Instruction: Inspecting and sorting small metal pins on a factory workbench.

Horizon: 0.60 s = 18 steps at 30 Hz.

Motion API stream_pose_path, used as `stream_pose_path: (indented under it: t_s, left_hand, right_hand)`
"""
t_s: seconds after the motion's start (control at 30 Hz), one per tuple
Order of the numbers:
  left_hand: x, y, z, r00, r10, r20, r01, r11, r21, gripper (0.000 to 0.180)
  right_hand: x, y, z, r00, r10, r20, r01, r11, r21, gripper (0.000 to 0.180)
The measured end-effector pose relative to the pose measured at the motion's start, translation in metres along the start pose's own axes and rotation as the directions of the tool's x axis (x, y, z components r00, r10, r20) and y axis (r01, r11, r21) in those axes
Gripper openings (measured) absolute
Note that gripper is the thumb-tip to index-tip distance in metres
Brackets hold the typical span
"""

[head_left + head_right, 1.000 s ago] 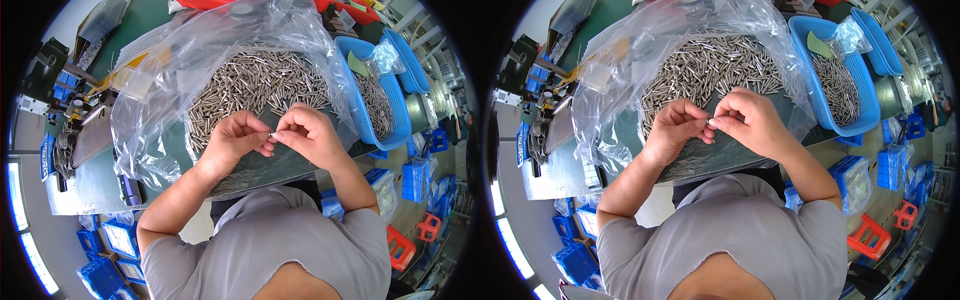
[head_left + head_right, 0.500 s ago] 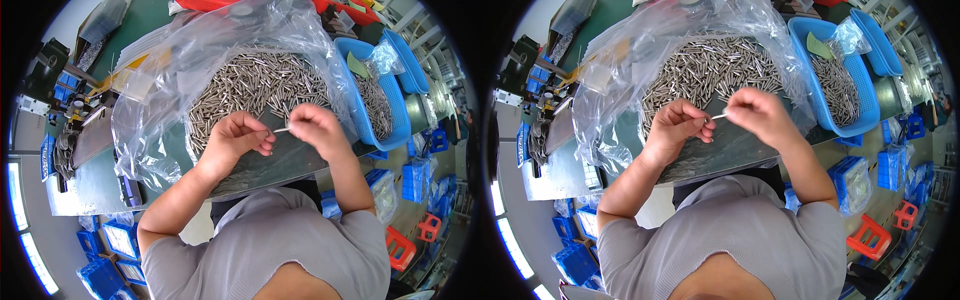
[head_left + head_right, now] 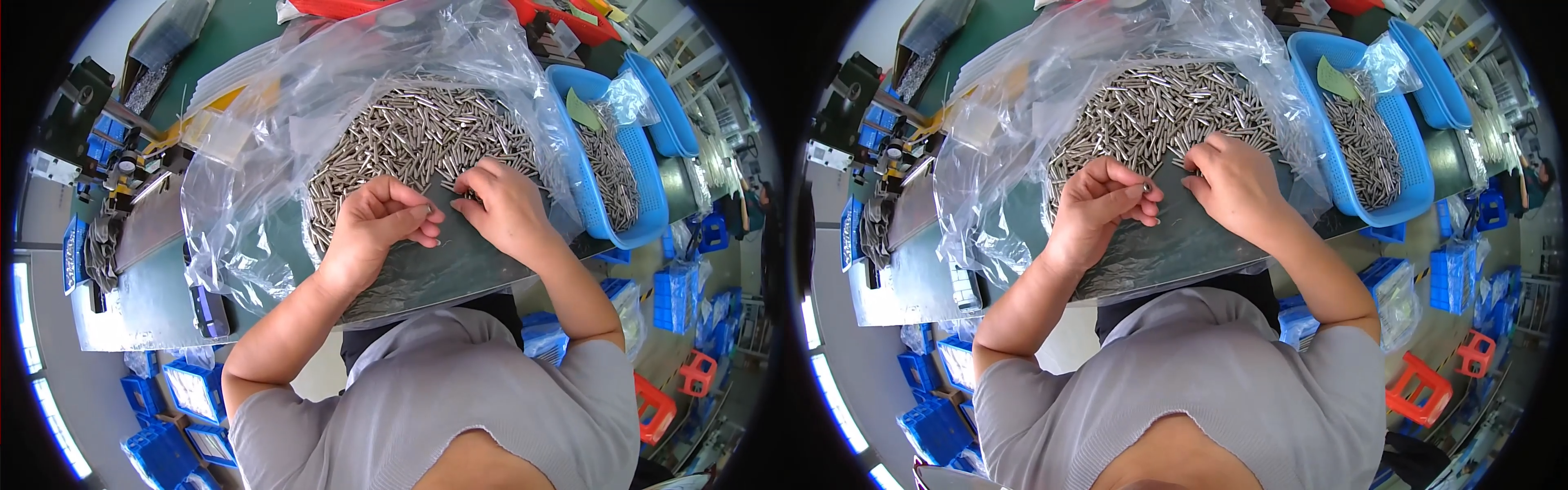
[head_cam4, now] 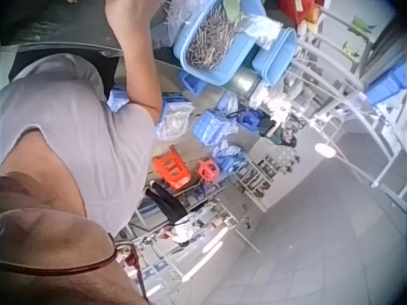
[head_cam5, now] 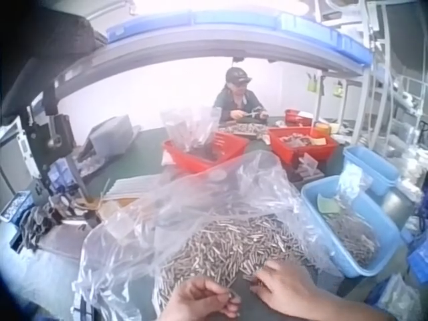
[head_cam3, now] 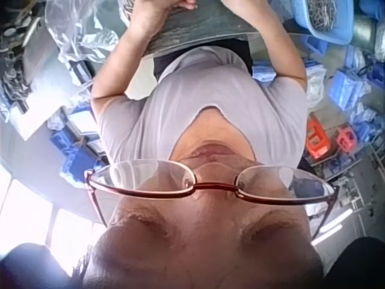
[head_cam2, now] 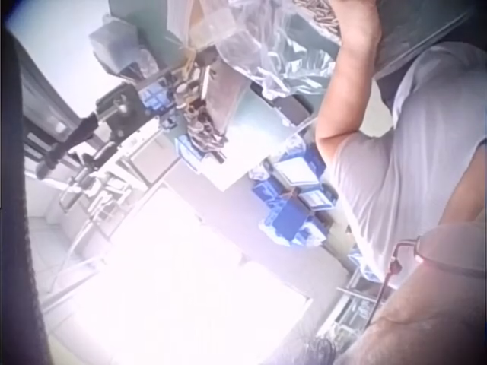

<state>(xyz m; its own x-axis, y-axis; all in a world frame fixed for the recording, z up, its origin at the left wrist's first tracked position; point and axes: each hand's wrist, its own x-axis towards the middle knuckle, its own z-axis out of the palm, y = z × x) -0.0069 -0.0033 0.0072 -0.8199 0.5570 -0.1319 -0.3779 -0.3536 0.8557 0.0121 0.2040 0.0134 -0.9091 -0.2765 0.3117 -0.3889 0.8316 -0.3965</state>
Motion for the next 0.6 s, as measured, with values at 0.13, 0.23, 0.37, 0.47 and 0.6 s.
stream_pose_path:
  t_s: [0.13, 0.23, 0.37, 0.47, 0.6]
  left_hand:
    - [-0.001, 0.003, 0.002, 1.0, -0.015, -0.016, 0.014, 1.0, -0.025, 0.005]
    - [-0.001, 0.003, 0.004, 1.0, -0.016, -0.015, 0.015, 1.0, -0.023, 0.005]
    - [0.0, 0.002, 0.003, 0.999, -0.035, 0.006, 0.035, 0.999, -0.032, 0.005]
    - [0.0, 0.0, 0.002, 0.999, -0.049, 0.006, 0.049, 0.999, -0.018, 0.005]
    - [0.0, 0.0, 0.002, 0.997, -0.073, 0.021, 0.073, 0.997, -0.012, 0.005]
  right_hand:
    - [-0.002, -0.001, -0.002, 0.989, 0.029, 0.144, -0.039, 0.997, 0.065, 0.015]
    - [-0.007, 0.0, 0.003, 0.999, -0.013, 0.034, 0.013, 1.0, 0.001, 0.013]
    - [-0.009, -0.001, 0.0, 1.0, -0.008, 0.011, 0.008, 1.0, 0.02, 0.009]
    - [-0.008, -0.008, -0.017, 0.989, 0.145, 0.031, -0.144, 0.885, 0.442, 0.007]
    - [-0.008, -0.012, -0.023, 0.992, 0.12, 0.033, -0.117, 0.82, 0.56, 0.007]
